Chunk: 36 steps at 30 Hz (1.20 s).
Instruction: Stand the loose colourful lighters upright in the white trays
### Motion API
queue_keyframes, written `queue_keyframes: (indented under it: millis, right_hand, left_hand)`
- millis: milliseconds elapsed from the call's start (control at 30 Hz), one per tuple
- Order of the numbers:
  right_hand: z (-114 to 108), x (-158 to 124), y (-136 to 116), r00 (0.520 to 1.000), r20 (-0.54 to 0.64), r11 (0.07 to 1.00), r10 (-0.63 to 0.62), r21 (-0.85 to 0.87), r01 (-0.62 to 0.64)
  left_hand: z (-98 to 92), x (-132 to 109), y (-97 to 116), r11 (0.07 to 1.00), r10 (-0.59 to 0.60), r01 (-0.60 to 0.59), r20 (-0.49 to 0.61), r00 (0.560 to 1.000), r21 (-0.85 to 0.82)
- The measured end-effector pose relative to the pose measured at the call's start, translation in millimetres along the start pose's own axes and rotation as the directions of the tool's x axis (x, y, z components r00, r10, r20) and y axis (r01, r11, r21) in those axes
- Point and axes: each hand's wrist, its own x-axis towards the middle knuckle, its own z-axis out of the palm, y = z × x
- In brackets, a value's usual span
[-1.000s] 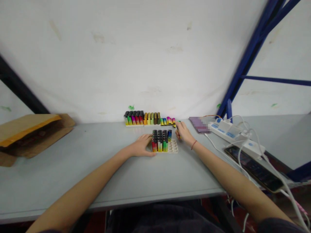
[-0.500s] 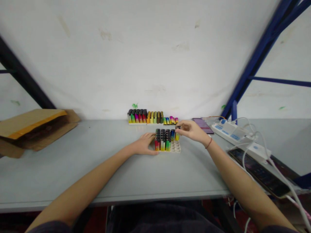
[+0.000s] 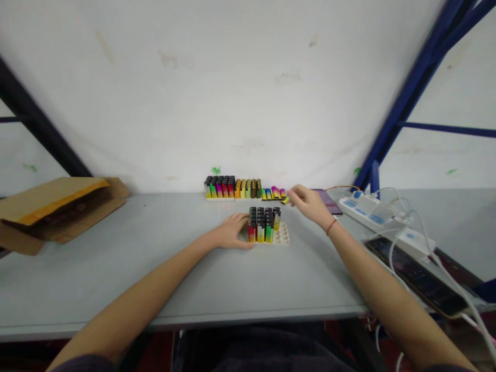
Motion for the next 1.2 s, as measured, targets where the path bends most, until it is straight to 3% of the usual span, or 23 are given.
queue_keyframes:
  millis: [67, 133, 167, 267, 367, 600, 833, 1000, 1200]
  right_hand:
    - [4, 12, 18, 0.988, -0.081, 0.962, 0.128, -0.233, -0.144]
    - [14, 25, 34, 0.972, -0.022, 0.892, 0.234, -0.394, -0.223]
    - [21, 30, 41, 0.968, 0.043, 0.879, 0.247, -0.431, -0.205]
    - [41, 40, 52, 0.936, 0.154, 0.841, 0.315, -0.502, -0.201]
    - [51, 41, 53, 0.900, 0.111, 0.771, 0.421, -0.567, -0.291]
    - [37, 31, 51, 0.885, 0.126, 0.721, 0.448, -0.636, -0.275]
    - [38, 15, 37, 0.900, 0.172, 0.784, 0.400, -0.572, -0.240]
    - [47, 10, 26, 0.925, 0.043, 0.877, 0.378, -0.335, -0.343]
    - [61, 5, 27, 0.977, -0.098, 0.979, 0.189, -0.053, -0.195]
  left_hand:
    - [0.2, 0, 0, 1.000, 0.001, -0.001, 0.001, 1.000, 0.002]
    - [0.3, 0, 1, 1.000, 0.002, -0.002, -0.005, 1.000, -0.005]
    - [0.3, 0, 1, 1.000, 0.003, -0.003, -0.007, 1.000, -0.009]
    - [0.0, -1, 1, 1.000, 0.003, -0.003, -0.011, 1.000, -0.014]
    - [-0.5, -1, 2, 1.000, 0.006, -0.007, -0.011, 1.000, -0.017]
    - [-0.7, -1, 2, 1.000, -0.007, 0.007, 0.006, 1.000, -0.007]
    - [-0.5, 0, 1, 1.000, -0.003, 0.003, 0.009, 1.000, 0.016]
    - [-0.1, 0, 1, 1.000, 0.006, -0.006, 0.012, 1.000, 0.021]
    - [-0.6, 0, 2, 1.000, -0.002, 0.002, 0.016, 1.000, 0.030]
